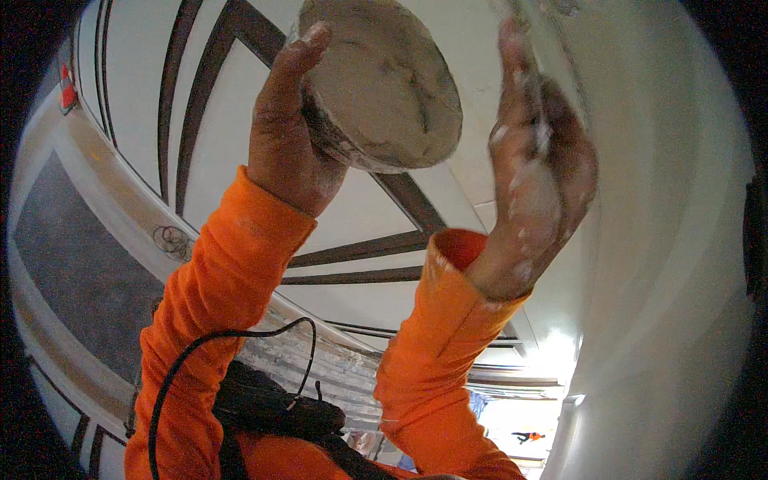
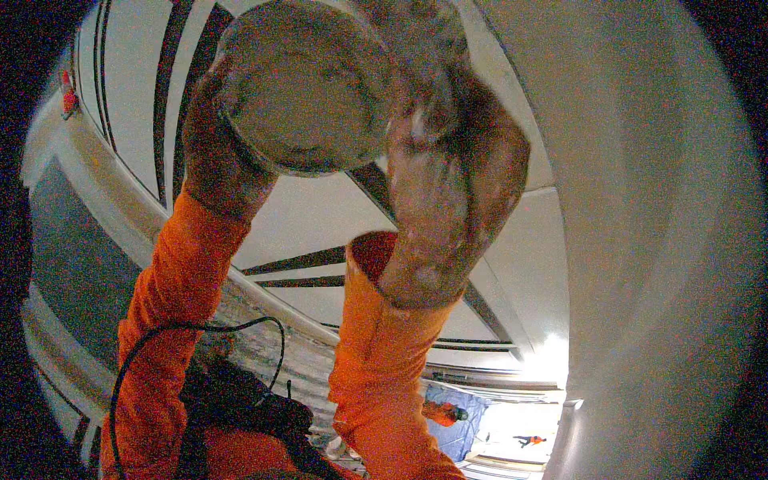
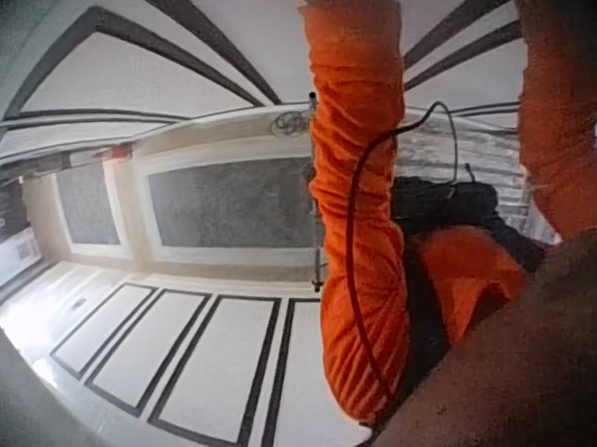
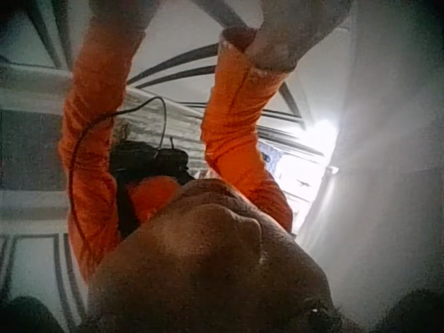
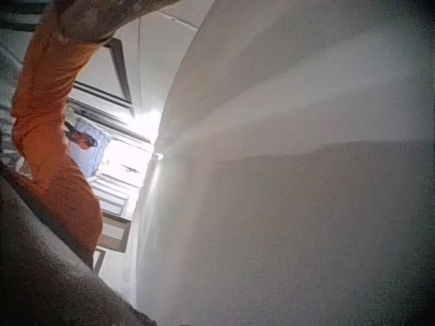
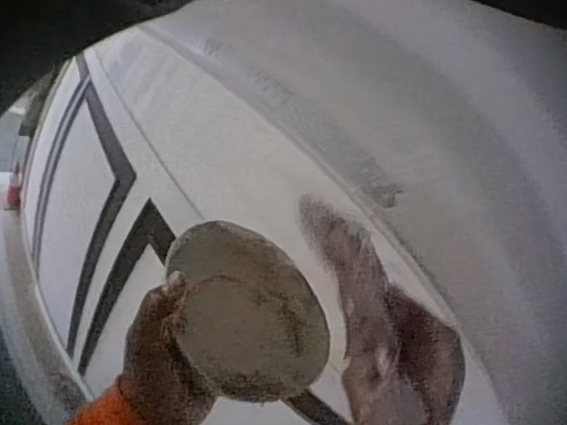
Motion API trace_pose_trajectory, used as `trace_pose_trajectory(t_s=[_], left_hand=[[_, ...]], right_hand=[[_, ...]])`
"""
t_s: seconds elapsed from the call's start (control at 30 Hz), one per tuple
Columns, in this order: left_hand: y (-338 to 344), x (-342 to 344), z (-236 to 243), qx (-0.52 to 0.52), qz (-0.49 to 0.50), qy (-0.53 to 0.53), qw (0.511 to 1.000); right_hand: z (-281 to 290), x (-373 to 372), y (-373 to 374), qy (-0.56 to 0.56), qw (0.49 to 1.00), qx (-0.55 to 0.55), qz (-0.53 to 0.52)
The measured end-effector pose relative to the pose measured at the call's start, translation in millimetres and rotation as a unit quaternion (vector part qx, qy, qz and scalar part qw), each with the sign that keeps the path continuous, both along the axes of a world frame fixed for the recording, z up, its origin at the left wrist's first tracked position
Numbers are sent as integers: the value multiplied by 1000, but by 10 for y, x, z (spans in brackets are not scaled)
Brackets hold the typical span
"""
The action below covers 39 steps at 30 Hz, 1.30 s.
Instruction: The person applies joint compound to a ceiling and wall joint using a putty knife and a mud pan while standing on scaffolding.
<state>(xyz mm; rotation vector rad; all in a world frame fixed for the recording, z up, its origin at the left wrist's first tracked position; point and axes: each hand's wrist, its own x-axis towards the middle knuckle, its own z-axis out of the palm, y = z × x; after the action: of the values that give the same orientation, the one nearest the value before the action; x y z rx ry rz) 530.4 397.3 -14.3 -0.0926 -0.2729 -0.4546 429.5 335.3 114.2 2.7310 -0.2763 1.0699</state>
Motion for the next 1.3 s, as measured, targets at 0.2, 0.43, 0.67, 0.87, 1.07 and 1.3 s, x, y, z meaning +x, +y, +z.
trace_pose_trajectory(t_s=[0.2,0.43,0.67,0.87,1.07,1.3], left_hand=[[70,-11,141,-13,27,4,1000],[90,-156,131,25,30,0,999],[10,-58,-186,35,9,27,999],[42,-82,-169,57,40,15,997],[101,-257,1,76,46,15,996],[65,-170,-88,26,-3,45,999]], right_hand=[[264,-50,-478,-77,14,865,496],[-166,-485,-636,-225,56,840,490],[-91,593,-652,-119,95,902,403],[-254,527,-810,-98,-31,884,456],[-173,-133,-616,-217,-32,893,393],[-265,-596,-708,-229,-2,875,428]])
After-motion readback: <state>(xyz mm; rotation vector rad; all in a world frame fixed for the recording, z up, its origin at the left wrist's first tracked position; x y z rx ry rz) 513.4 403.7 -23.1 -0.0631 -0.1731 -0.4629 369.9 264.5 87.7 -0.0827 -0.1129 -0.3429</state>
